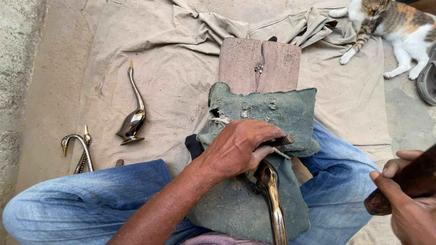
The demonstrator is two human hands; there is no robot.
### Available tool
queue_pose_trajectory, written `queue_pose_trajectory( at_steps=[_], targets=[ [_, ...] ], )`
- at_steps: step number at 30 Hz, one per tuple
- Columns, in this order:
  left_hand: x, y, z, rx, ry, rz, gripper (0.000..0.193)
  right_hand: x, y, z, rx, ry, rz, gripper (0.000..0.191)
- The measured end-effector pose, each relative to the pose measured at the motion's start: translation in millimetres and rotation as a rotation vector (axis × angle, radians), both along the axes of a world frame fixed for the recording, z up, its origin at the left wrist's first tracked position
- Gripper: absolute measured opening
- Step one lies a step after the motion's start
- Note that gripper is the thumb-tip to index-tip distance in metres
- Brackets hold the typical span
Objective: The person sits cross-legged and uses a hammer and metal punch to shape a shiny curved metal object. They repeatedly reposition the punch and strike it to form the metal piece, which rests on a cushioned support.
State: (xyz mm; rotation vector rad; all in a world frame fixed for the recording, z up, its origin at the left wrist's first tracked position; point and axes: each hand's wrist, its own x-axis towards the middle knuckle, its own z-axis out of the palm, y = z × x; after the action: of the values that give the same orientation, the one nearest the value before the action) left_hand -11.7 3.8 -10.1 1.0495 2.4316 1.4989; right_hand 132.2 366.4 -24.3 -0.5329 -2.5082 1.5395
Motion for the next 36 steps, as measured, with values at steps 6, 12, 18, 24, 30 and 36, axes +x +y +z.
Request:
queue_pose_trajectory(
  at_steps=[6, 12, 18, 24, 30, 36],
  targets=[
    [-1.4, 2.2, 5.1, -0.011, -0.087, -0.02, 0.037, -12.4, -19.6, 38.0, 0.748, -0.484, 0.216, 0.05],
    [-11.9, 5.6, -0.3, -0.025, -0.071, -0.07, 0.041, -3.6, -35.3, 32.9, 0.112, -0.231, -0.002, 0.059],
    [-22.5, 20.2, 6.7, -0.227, -0.062, -0.242, 0.041, 30.6, -61.3, 43.5, -0.259, -0.004, -0.042, 0.064],
    [-29.8, 33.3, 22.0, -0.452, 0.023, -0.298, 0.042, 47.3, -77.7, 16.4, 0.025, -0.38, -0.023, 0.043],
    [-31.2, 36.8, 17.8, -0.382, 0.104, -0.311, 0.032, 58.4, -93.3, 6.8, 0.073, -0.391, -0.048, 0.044],
    [-22.4, 37.5, 13.5, -0.4, 0.159, -0.328, 0.033, 49.5, -84.8, 9.7, 0.199, -0.381, 0.074, 0.033]
  ],
)
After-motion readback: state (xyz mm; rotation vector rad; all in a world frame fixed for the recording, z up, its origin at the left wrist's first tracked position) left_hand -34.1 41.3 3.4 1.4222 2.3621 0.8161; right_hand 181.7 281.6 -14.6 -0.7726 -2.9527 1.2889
